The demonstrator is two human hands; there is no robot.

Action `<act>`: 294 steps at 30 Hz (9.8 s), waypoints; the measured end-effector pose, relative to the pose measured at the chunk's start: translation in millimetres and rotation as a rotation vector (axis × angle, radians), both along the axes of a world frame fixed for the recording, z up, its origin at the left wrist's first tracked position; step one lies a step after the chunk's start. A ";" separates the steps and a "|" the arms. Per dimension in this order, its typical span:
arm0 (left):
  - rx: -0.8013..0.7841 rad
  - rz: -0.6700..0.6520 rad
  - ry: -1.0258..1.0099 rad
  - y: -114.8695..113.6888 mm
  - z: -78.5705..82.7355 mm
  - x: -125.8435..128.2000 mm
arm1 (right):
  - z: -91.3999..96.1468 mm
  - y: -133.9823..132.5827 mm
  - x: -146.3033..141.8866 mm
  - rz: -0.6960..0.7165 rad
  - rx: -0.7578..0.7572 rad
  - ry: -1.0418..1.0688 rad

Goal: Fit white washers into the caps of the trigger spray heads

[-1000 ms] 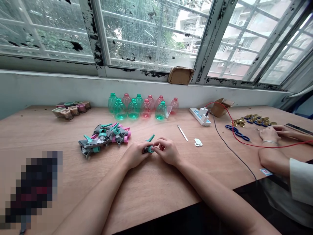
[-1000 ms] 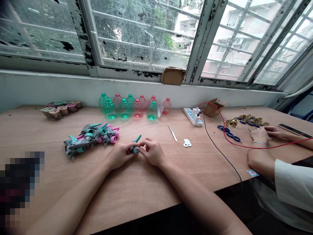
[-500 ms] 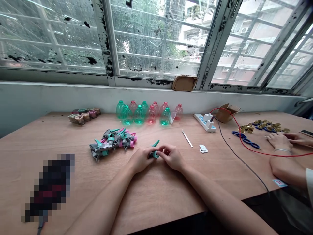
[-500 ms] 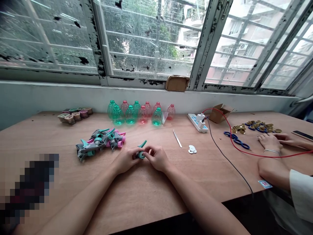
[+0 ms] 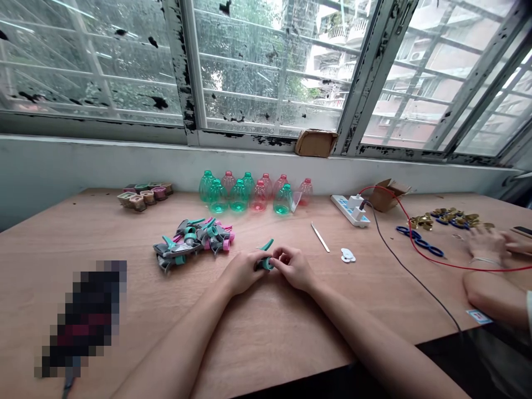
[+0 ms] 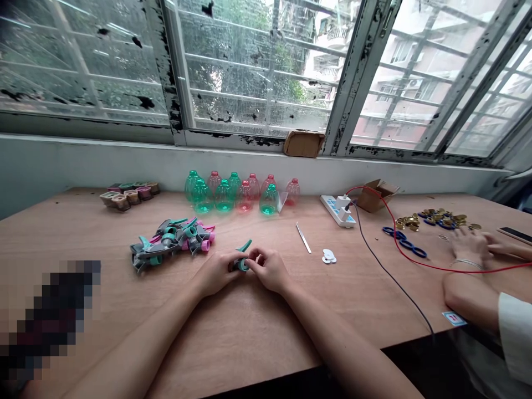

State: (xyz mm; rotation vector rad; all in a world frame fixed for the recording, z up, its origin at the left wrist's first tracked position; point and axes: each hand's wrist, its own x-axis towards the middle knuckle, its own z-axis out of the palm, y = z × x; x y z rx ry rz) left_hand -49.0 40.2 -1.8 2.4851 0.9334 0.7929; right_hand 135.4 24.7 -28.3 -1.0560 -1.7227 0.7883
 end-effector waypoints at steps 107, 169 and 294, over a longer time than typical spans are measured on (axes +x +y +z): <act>0.097 0.031 0.034 -1.1 -4.3 7.5 | 9.6 -10.2 0.3 -0.216 0.262 -0.382; 0.245 0.596 0.226 8.6 -2.8 -13.3 | 19.1 30.2 117.2 -0.887 0.013 -0.615; 0.080 0.174 0.126 -5.1 -0.4 5.6 | 6.5 0.3 1.9 -0.072 0.262 -0.234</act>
